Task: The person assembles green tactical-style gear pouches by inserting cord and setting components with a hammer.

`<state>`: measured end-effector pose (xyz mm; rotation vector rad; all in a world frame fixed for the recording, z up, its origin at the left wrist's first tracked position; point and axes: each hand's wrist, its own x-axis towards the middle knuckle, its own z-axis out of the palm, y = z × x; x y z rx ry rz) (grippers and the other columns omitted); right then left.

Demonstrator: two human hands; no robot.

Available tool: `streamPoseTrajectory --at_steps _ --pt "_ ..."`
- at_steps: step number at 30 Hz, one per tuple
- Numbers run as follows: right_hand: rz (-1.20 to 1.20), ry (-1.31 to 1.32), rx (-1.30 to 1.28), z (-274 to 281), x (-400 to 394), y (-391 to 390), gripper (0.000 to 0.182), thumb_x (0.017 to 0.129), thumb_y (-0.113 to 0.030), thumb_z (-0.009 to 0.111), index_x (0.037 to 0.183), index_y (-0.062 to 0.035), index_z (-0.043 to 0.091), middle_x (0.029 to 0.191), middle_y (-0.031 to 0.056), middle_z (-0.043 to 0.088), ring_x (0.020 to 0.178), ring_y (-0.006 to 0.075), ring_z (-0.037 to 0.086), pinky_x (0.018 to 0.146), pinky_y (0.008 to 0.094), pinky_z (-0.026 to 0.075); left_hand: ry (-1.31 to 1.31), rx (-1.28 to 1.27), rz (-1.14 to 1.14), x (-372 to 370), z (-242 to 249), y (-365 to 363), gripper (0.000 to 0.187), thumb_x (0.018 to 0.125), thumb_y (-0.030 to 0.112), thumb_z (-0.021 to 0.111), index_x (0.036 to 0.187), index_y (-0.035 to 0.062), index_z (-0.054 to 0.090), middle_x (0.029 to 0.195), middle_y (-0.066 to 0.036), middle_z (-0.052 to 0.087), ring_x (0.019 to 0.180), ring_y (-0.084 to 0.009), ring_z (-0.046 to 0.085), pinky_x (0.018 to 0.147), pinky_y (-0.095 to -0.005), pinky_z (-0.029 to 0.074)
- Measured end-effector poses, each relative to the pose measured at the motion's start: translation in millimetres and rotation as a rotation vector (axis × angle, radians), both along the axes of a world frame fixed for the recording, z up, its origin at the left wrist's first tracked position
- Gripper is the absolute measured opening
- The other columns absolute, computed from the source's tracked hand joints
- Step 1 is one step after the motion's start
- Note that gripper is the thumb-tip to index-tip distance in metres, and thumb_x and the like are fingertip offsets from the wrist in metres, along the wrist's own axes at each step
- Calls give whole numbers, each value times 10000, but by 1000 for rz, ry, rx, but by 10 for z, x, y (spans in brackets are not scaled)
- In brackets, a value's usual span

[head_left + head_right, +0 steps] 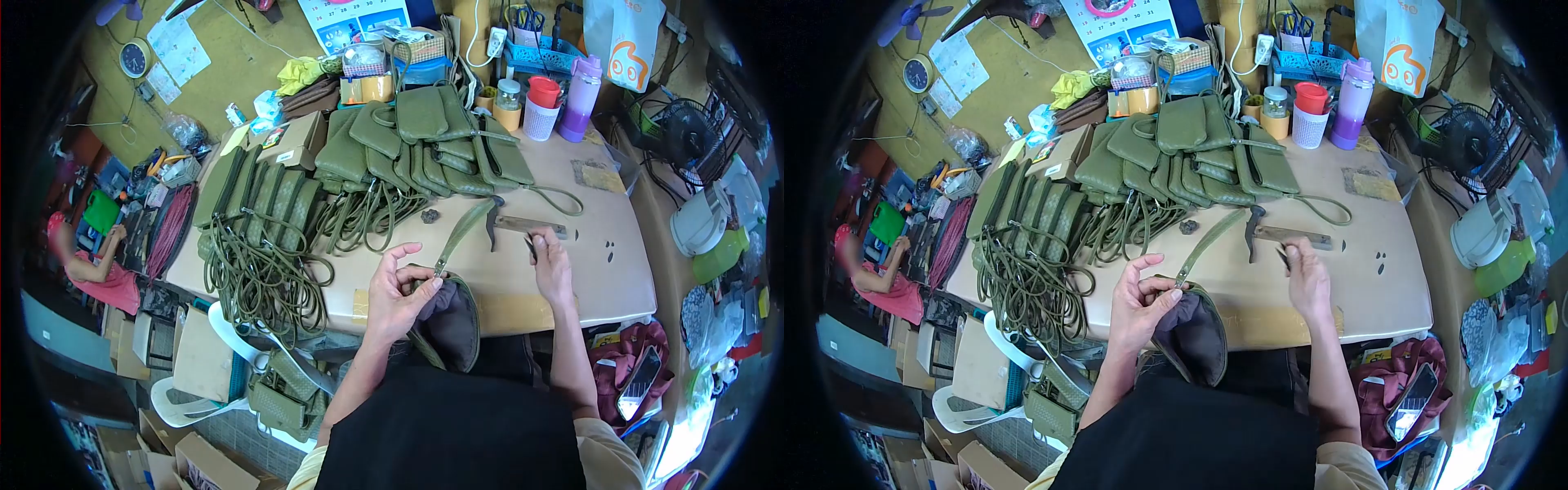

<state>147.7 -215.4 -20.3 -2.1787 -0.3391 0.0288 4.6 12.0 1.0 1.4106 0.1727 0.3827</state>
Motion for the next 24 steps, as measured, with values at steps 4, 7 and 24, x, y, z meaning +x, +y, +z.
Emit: streamPoseTrajectory --at_steps 4,7,24 --pt "280 -98 420 369 -470 233 121 912 -109 590 1017 -48 587 939 116 566 789 319 623 730 400 512 32 96 15 -18 91 -76 530 813 14 735 1251 32 438 875 -52 704 604 9 512 521 -144 362" --pt "494 -269 218 680 -656 357 212 839 -80 677 1022 -35 581 951 111 544 750 310 623 701 393 517 36 151 31 -9 142 -131 526 816 14 728 1254 35 438 872 -57 705 578 5 498 506 -152 365" --pt "432 -217 233 546 -657 577 169 819 -87 696 929 -4 599 879 127 604 789 305 633 672 389 503 -38 622 237 -90 238 -233 525 777 21 729 1241 44 482 872 -27 718 470 11 346 427 -175 261"
